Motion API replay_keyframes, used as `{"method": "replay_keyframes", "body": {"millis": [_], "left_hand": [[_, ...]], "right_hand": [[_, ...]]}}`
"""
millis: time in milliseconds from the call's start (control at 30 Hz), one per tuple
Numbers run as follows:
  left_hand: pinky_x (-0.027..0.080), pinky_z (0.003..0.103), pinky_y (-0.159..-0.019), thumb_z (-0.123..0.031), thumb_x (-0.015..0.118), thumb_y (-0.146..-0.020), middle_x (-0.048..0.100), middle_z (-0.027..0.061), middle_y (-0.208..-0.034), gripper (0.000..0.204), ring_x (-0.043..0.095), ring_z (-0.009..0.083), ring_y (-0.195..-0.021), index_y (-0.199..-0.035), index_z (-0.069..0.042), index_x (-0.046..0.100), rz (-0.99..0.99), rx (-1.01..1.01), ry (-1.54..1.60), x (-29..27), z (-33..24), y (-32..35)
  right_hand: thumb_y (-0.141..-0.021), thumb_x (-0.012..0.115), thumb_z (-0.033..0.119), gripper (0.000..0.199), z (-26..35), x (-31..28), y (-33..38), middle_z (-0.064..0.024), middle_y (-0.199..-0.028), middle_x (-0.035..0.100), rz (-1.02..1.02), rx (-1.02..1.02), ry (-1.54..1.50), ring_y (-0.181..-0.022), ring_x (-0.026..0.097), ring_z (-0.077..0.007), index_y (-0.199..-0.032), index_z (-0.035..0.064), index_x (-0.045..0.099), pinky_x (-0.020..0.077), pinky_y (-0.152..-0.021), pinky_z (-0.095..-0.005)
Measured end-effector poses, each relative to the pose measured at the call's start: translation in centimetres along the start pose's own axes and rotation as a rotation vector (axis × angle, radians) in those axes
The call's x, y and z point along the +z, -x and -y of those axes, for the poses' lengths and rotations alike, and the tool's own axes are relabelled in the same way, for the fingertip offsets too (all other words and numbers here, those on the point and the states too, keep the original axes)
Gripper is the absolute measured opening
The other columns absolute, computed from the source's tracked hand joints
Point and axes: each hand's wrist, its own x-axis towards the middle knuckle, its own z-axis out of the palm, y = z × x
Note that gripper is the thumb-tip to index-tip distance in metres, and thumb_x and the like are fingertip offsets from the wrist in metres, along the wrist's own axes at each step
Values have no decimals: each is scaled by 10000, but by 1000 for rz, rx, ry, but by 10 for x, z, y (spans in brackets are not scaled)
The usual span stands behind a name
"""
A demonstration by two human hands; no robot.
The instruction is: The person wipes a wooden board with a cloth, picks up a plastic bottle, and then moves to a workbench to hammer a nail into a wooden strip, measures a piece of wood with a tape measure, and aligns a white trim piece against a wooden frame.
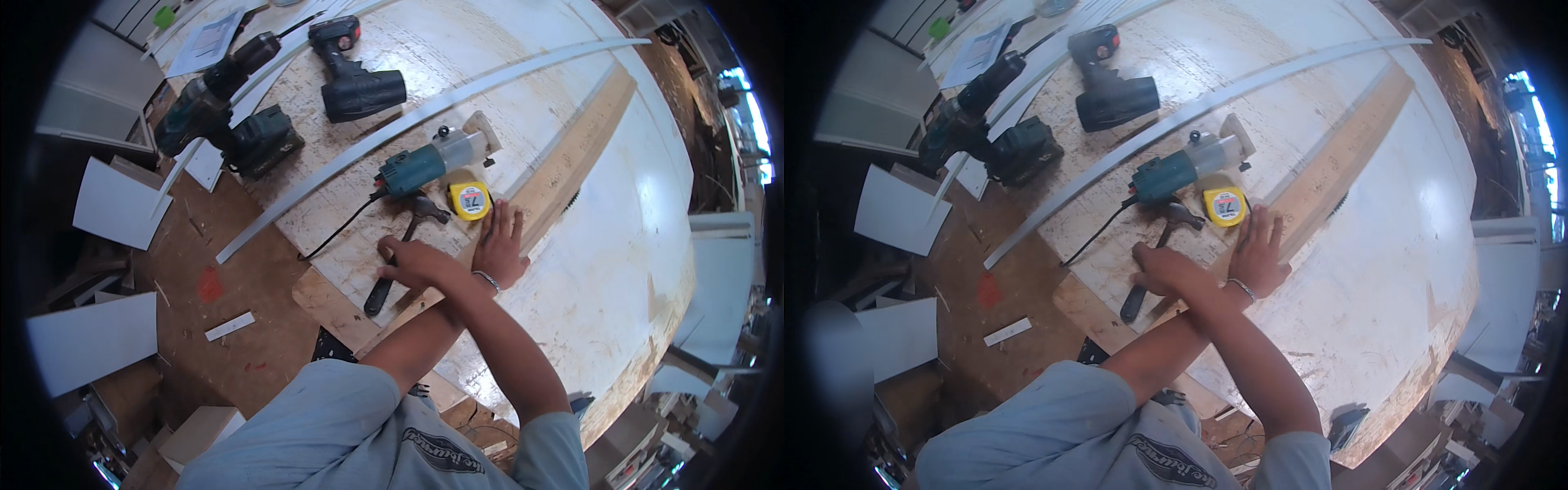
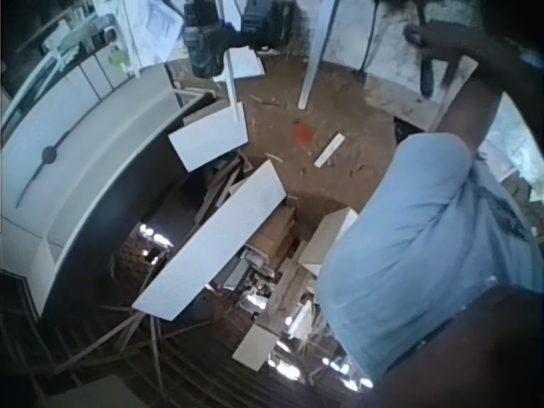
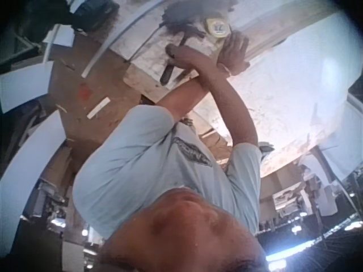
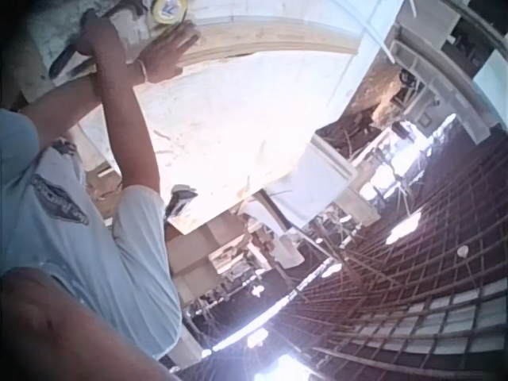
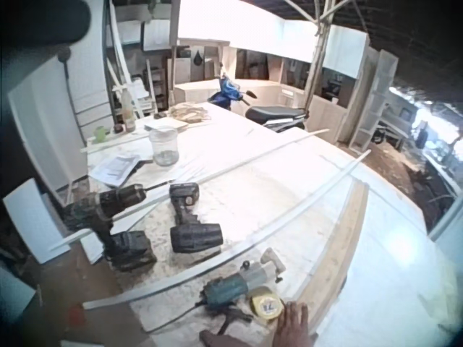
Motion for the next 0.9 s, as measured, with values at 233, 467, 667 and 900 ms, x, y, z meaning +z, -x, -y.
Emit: {"method": "replay_keyframes", "body": {"millis": [233, 467, 667, 900], "left_hand": [[94, 483, -1228, -374, 719, -770, 218, 310, -1541, 920, 129, 410, -1487, -1486, 37, 313, -17, -13, -40, 2, 0, -2], [114, 491, -1222, -379, 737, -749, 267, 291, -1520, 924, 189, 401, -1468, -1476, 26, 334, -48, 3, -91, 13, -4, -4], [130, 494, -1215, -442, 774, -730, 267, 281, -1526, 969, 195, 388, -1472, -1463, 26, 346, -77, 8, -17, 22, 15, -1], [104, 474, -1225, -423, 736, -754, 229, 298, -1539, 958, 155, 405, -1480, -1485, 29, 315, -5, -19, -181, 10, -13, -4]], "right_hand": [[-850, 650, 293, 309, 19, 15, 14, -225, -896, 672, -350, 122, -253, -873, 657, -429, -1012, 64, 521, 512, -769, -502], [-940, 575, 121, 394, 63, -50, 136, -151, -921, 695, -196, 162, -1331, -823, 689, -201, -1295, 54, 418, 551, -702, -329], [-1020, 523, 235, 456, -5, -17, 227, -59, -826, 635, -855, -161, -797, -673, 586, -117, -1382, -3, 382, 496, -634, -251], [-1048, 411, 362, 383, -136, -25, 186, -261, -858, 663, -1207, 501, -496, -819, 650, -439, -1112, 8, 544, 481, -709, -485]]}}
